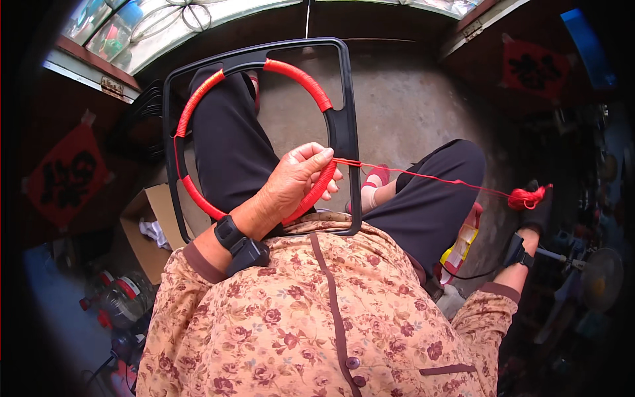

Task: Wrapping a red cord or string around a black circular frame component as part of furniture or decorative item assembly.

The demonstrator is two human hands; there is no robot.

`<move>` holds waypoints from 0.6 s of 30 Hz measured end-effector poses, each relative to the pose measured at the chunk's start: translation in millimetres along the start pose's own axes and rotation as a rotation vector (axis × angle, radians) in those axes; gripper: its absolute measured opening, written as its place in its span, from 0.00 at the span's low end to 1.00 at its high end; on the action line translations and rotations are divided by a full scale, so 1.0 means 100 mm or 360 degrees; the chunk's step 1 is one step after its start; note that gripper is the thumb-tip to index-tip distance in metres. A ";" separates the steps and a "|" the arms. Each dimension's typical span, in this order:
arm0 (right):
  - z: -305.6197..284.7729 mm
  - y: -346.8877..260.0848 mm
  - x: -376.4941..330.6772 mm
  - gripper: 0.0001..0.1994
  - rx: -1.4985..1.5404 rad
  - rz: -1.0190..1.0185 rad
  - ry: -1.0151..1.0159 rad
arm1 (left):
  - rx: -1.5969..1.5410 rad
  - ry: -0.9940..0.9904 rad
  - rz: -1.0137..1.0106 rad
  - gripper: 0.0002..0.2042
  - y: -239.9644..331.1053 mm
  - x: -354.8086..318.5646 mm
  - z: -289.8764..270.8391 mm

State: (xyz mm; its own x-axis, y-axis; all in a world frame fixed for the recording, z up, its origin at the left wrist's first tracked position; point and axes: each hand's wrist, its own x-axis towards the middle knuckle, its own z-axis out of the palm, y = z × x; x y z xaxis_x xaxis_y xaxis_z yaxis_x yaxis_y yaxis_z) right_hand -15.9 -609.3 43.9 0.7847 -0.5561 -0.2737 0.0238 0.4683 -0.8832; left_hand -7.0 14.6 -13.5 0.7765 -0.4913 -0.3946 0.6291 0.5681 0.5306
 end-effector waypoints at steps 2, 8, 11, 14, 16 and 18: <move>1.01 0.32 -0.72 0.18 -0.0416 0.0155 -0.0477 | -0.0064 0.0040 0.0023 0.07 0.01 -0.02 0.04; 2.32 1.67 -1.84 0.21 -0.2048 0.0183 -0.2192 | -0.0004 0.0289 0.0041 0.08 -0.07 0.04 -0.07; 2.66 2.36 -2.15 0.25 -0.1549 0.0247 -0.1909 | 0.0369 0.0408 0.0006 0.08 -0.08 0.06 -0.13; 2.89 2.66 -2.00 0.26 -0.1284 0.0239 -0.1804 | 0.0272 0.0302 -0.0086 0.09 -0.05 0.02 -0.14; 2.93 2.73 -1.88 0.27 -0.0977 0.0072 -0.1524 | 0.0423 0.0430 0.0239 0.10 -0.07 0.03 -0.13; 3.01 2.68 -1.72 0.29 -0.0361 0.0421 -0.0975 | 0.0652 0.0548 0.0783 0.10 -0.06 0.01 -0.10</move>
State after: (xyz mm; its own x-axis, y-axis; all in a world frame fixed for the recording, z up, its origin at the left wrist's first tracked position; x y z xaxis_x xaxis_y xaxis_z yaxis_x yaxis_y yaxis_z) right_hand 42.0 -181.7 -31.4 0.9556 0.0747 -0.2852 -0.2932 0.3429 -0.8925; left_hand -9.7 17.7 -24.6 0.9760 0.0317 -0.2157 0.1920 0.3439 0.9192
